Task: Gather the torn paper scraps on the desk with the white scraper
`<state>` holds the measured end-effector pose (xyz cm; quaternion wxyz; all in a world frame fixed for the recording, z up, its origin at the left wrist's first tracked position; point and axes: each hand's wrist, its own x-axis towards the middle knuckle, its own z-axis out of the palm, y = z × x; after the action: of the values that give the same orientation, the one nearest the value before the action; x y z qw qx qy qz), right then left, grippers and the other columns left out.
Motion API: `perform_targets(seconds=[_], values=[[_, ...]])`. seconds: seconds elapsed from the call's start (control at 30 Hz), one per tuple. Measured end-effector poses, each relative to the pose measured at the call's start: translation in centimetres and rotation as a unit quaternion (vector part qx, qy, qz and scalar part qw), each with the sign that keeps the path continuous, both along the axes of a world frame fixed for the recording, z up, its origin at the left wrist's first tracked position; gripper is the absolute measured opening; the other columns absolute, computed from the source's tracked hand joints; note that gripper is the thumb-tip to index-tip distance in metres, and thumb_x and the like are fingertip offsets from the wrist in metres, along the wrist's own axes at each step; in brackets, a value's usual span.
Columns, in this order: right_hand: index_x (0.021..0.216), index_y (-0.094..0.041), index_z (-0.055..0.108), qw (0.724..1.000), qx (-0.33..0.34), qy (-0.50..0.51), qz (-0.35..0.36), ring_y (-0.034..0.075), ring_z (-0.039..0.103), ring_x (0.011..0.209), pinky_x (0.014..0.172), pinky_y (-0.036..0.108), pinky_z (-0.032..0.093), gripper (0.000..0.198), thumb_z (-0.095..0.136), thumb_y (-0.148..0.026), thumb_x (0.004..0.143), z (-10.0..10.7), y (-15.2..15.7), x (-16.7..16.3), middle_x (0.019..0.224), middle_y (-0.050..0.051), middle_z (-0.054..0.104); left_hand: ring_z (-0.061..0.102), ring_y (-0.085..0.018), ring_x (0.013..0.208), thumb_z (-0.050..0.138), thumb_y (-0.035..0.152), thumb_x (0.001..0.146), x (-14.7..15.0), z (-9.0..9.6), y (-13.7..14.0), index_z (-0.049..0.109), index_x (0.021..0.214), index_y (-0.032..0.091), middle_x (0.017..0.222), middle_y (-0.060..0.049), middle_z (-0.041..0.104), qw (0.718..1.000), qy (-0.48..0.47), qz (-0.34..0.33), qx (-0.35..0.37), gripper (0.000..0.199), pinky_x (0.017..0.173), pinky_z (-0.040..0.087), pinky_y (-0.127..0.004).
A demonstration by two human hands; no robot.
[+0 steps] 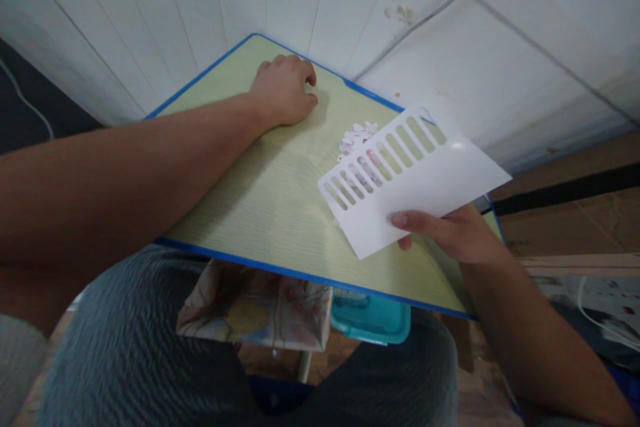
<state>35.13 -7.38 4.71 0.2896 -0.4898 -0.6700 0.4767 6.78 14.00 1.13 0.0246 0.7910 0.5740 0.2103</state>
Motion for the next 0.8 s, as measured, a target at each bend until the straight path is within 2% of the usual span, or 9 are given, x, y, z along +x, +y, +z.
perform_targets(seconds=[0.1, 0.2, 0.33, 0.43, 0.53, 0.63, 0.8], values=[[0.069, -0.027, 0.075, 0.998, 0.049, -0.034, -0.030, 0.023, 0.072, 0.060, 0.058, 0.037, 0.067, 0.055, 0.092, -0.069, 0.100, -0.2, 0.2, -0.5, 0.064, 0.003, 0.074, 0.064, -0.036, 0.154, 0.069, 0.027, 0.107, -0.2, -0.1, 0.2, 0.082, 0.150, 0.028, 0.160, -0.008, 0.075, 1.000, -0.017, -0.002, -0.009, 0.046, 0.135, 0.050, -0.055], [0.068, -0.028, 0.075, 0.995, 0.070, -0.046, -0.046, 0.024, 0.070, 0.060, 0.061, 0.040, 0.067, 0.060, 0.087, -0.077, 0.102, -0.5, 0.5, -0.9, 0.065, 0.004, 0.073, 0.062, -0.036, 0.154, 0.069, 0.029, 0.105, -0.2, -0.1, 0.2, 0.083, 0.148, 0.031, 0.160, -0.007, 0.074, 0.999, -0.041, -0.004, -0.025, 0.045, 0.137, 0.046, -0.056], [0.070, -0.028, 0.075, 0.996, 0.067, -0.050, -0.036, 0.024, 0.068, 0.061, 0.059, 0.040, 0.066, 0.057, 0.087, -0.073, 0.104, -0.8, 0.7, -0.9, 0.066, 0.005, 0.073, 0.062, -0.037, 0.156, 0.070, 0.027, 0.105, -0.2, -0.1, 0.2, 0.084, 0.148, 0.030, 0.161, -0.007, 0.074, 0.999, -0.042, -0.002, -0.023, 0.045, 0.138, 0.046, -0.057], [0.070, -0.028, 0.074, 0.996, 0.067, -0.050, -0.032, 0.023, 0.070, 0.061, 0.058, 0.037, 0.066, 0.053, 0.089, -0.066, 0.104, -0.7, 0.7, -0.4, 0.065, 0.004, 0.074, 0.065, -0.039, 0.154, 0.071, 0.025, 0.106, -0.1, 0.0, 0.1, 0.082, 0.151, 0.025, 0.160, -0.011, 0.076, 1.000, -0.013, -0.003, -0.006, 0.046, 0.135, 0.051, -0.059], [0.079, -0.026, 0.078, 0.999, 0.039, -0.036, -0.012, 0.022, 0.072, 0.060, 0.055, 0.034, 0.066, 0.039, 0.095, -0.055, 0.100, -0.2, 0.5, 0.2, 0.071, 0.003, 0.078, 0.066, -0.040, 0.154, 0.072, 0.022, 0.107, 0.0, 0.1, -0.1, 0.081, 0.152, 0.017, 0.161, -0.015, 0.075, 1.000, 0.002, -0.004, -0.002, 0.046, 0.134, 0.053, -0.059], [0.088, -0.024, 0.082, 0.999, -0.018, -0.013, 0.042, 0.021, 0.075, 0.058, 0.051, 0.032, 0.066, 0.028, 0.097, -0.044, 0.098, 0.2, 0.3, 0.6, 0.076, 0.003, 0.082, 0.065, -0.039, 0.156, 0.071, 0.024, 0.110, 0.1, 0.2, -0.2, 0.081, 0.153, 0.019, 0.162, -0.015, 0.075, 1.000, 0.010, -0.002, -0.006, 0.044, 0.135, 0.053, -0.057], [0.088, -0.021, 0.083, 0.991, -0.086, -0.006, 0.105, 0.021, 0.076, 0.058, 0.050, 0.029, 0.065, 0.026, 0.097, -0.041, 0.099, 0.4, -0.1, 1.0, 0.072, 0.004, 0.081, 0.064, -0.040, 0.157, 0.071, 0.023, 0.111, 0.0, 0.1, -0.1, 0.081, 0.153, 0.018, 0.163, -0.015, 0.074, 1.000, 0.007, -0.005, -0.004, 0.043, 0.136, 0.052, -0.059]])
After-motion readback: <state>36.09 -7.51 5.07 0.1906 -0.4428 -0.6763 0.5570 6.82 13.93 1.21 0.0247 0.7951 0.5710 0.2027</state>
